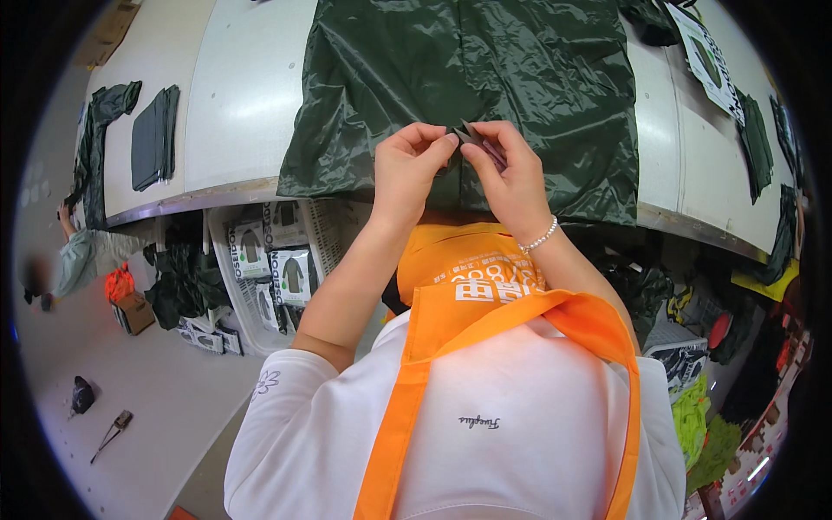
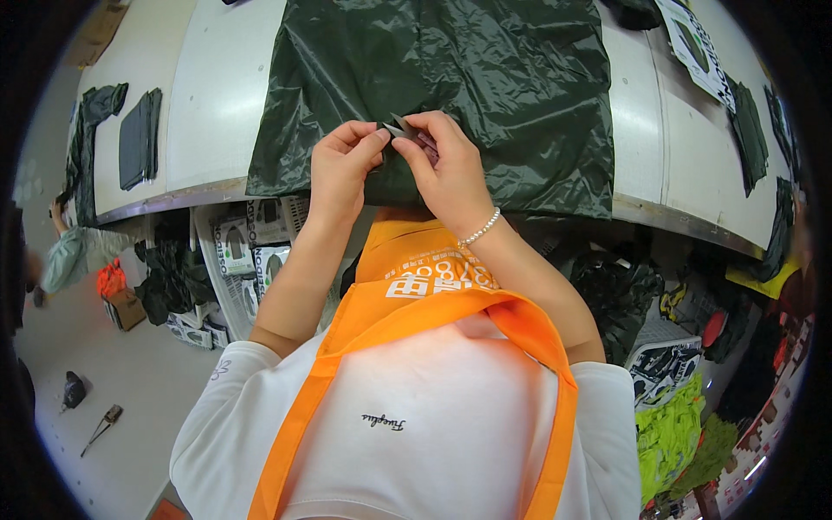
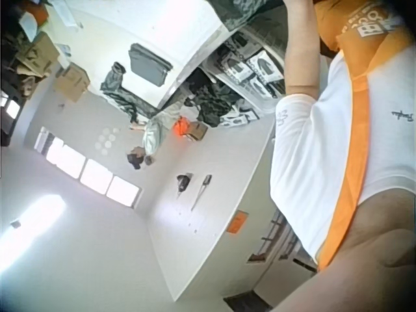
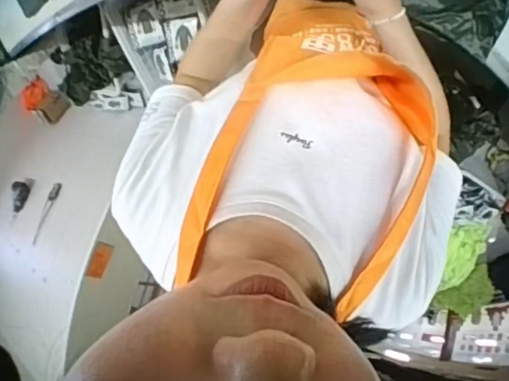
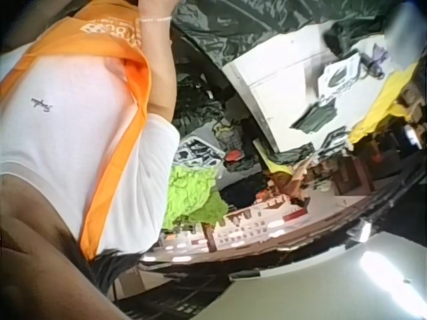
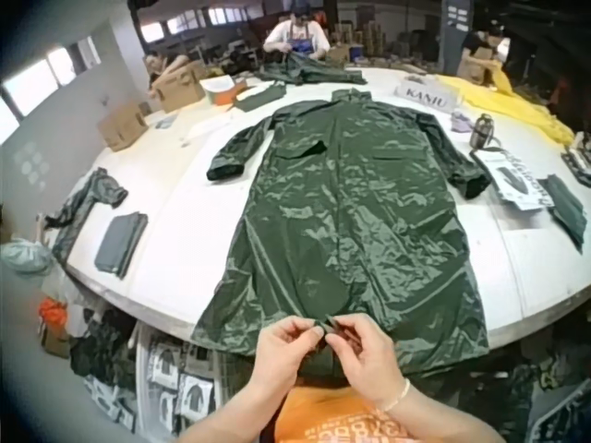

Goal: The person folds a dark green jacket on a white table. They smooth the fabric, fold the sleeves inward, fold the jacket in half lengthwise, and then fold it into a compact rectangle.

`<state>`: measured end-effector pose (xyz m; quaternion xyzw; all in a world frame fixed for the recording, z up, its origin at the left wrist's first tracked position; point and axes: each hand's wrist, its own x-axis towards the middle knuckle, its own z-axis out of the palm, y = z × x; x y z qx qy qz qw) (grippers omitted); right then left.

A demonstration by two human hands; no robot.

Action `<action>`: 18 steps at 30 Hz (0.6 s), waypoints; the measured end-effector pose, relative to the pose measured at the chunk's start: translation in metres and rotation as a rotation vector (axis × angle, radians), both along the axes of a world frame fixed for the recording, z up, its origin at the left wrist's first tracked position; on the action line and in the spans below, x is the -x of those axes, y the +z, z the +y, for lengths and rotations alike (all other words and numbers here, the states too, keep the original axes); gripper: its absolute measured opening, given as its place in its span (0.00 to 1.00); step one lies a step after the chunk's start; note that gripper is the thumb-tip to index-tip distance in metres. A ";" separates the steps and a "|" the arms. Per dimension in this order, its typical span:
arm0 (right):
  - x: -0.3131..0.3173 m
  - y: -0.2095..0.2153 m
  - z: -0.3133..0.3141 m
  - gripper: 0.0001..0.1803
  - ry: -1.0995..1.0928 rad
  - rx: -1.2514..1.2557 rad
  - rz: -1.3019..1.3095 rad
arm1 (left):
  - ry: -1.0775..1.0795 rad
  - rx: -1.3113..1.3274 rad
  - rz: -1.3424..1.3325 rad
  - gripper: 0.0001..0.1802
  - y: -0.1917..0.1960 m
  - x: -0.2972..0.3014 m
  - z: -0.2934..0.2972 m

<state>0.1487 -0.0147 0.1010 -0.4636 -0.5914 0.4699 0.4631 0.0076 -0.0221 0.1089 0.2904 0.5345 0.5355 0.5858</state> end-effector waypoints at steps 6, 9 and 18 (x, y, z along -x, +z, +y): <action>-0.005 0.005 -0.004 0.09 -0.006 0.151 0.020 | 0.004 -0.097 0.165 0.05 -0.001 -0.004 -0.001; -0.007 0.009 -0.006 0.08 0.002 0.166 0.027 | 0.002 -0.128 0.267 0.06 0.001 -0.005 -0.003; -0.011 0.010 -0.003 0.06 -0.022 -0.048 -0.186 | -0.010 -0.155 0.369 0.06 0.007 -0.008 -0.007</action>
